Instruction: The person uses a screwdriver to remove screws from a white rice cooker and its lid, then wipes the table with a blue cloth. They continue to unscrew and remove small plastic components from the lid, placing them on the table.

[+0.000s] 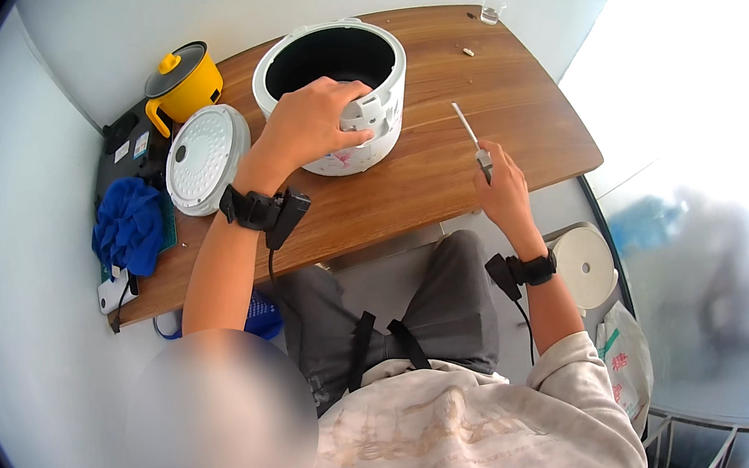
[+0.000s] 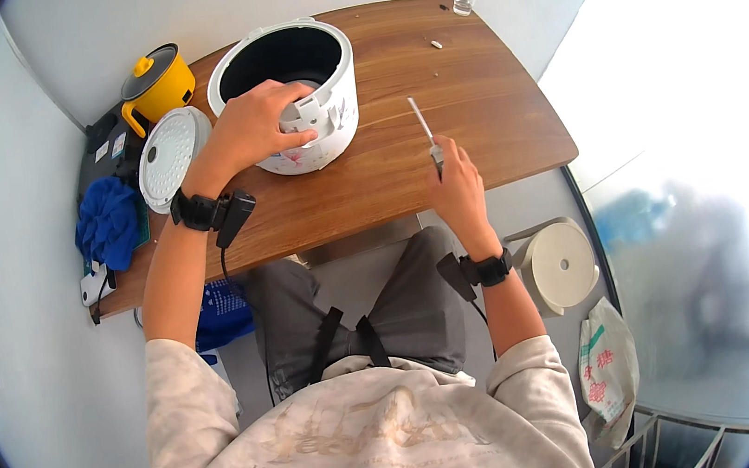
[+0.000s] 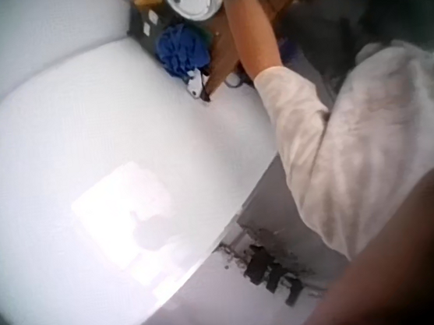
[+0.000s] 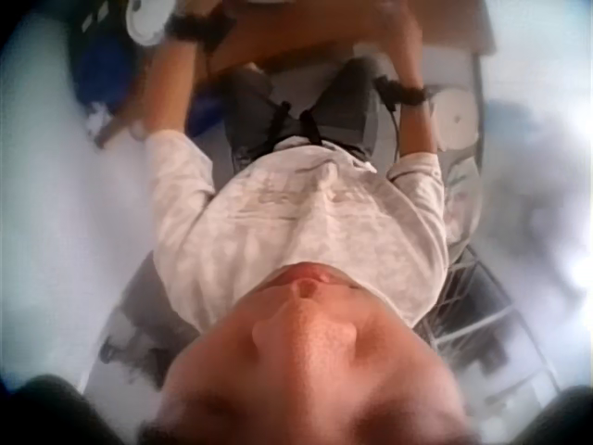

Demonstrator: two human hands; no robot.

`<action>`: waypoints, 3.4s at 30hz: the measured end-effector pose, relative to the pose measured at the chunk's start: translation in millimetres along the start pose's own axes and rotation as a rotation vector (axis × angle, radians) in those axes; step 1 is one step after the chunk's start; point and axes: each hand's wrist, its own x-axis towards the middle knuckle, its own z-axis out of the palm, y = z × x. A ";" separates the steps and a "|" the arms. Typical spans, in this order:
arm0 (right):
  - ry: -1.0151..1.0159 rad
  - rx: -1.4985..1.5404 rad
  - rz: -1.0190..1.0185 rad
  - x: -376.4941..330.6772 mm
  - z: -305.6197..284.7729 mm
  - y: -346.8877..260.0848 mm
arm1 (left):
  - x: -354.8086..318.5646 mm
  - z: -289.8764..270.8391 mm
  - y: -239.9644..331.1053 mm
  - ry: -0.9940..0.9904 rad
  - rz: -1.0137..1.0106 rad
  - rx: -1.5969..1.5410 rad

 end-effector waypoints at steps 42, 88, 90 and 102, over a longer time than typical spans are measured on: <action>0.209 -0.231 -0.056 21.7 49.4 59.8 | -173.2 56.7 -119.6 0.281 -0.460 0.576; 0.251 -0.230 -0.038 21.4 48.6 61.9 | -127.3 -103.4 -74.1 0.819 -0.364 -1.293; 0.246 -0.230 -0.040 20.6 49.0 63.0 | -103.3 -97.7 -74.7 0.781 -0.366 -1.417; 0.253 -0.205 -0.023 19.6 44.5 58.1 | -19.8 -44.9 -53.7 0.599 -0.486 -1.648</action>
